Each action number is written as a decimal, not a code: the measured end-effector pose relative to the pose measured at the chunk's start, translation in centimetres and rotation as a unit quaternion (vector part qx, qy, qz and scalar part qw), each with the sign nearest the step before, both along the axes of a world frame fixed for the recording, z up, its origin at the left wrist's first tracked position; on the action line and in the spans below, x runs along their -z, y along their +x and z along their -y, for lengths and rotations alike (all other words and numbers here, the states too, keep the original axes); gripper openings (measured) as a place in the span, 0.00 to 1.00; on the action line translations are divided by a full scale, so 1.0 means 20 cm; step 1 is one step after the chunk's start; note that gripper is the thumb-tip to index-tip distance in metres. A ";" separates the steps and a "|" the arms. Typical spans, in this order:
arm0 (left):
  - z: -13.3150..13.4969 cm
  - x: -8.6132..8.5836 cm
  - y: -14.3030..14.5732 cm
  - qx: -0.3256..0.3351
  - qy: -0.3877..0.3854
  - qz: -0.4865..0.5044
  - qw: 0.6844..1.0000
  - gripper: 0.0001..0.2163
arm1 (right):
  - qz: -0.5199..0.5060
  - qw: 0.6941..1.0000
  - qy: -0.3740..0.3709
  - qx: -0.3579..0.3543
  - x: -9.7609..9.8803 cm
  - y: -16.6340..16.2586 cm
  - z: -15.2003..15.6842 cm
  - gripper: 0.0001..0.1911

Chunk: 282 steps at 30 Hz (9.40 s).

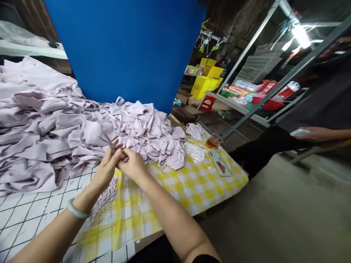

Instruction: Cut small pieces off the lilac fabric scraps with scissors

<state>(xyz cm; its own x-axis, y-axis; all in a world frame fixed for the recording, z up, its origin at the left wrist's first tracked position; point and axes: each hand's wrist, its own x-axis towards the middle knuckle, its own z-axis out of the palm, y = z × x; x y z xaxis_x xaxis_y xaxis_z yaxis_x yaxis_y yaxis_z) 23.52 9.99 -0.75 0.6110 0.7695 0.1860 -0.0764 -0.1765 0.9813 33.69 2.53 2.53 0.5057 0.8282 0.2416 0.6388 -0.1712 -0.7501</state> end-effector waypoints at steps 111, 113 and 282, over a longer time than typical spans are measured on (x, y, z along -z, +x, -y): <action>0.46 -0.02 -1.21 -0.156 -0.110 0.026 0.981 0.18 | -0.246 0.904 -0.105 -0.332 0.18 -0.84 0.22 0.20; 0.47 0.00 -1.17 -0.119 -0.120 0.023 0.985 0.18 | -0.123 0.935 -0.100 -0.318 0.16 -0.74 0.27 0.21; 0.52 -0.01 -0.89 -0.032 -0.036 -0.047 0.998 0.16 | 0.039 0.963 -0.017 -0.266 0.19 -0.50 0.46 0.25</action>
<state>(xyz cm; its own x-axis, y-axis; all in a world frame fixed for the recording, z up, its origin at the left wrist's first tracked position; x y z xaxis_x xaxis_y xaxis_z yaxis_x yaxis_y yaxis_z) 5.67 -0.40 -0.62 0.5722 0.8168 0.0736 0.0259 -0.1078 0.9938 23.60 -6.57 -1.19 -0.0119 0.9733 0.2291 0.6972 0.1723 -0.6959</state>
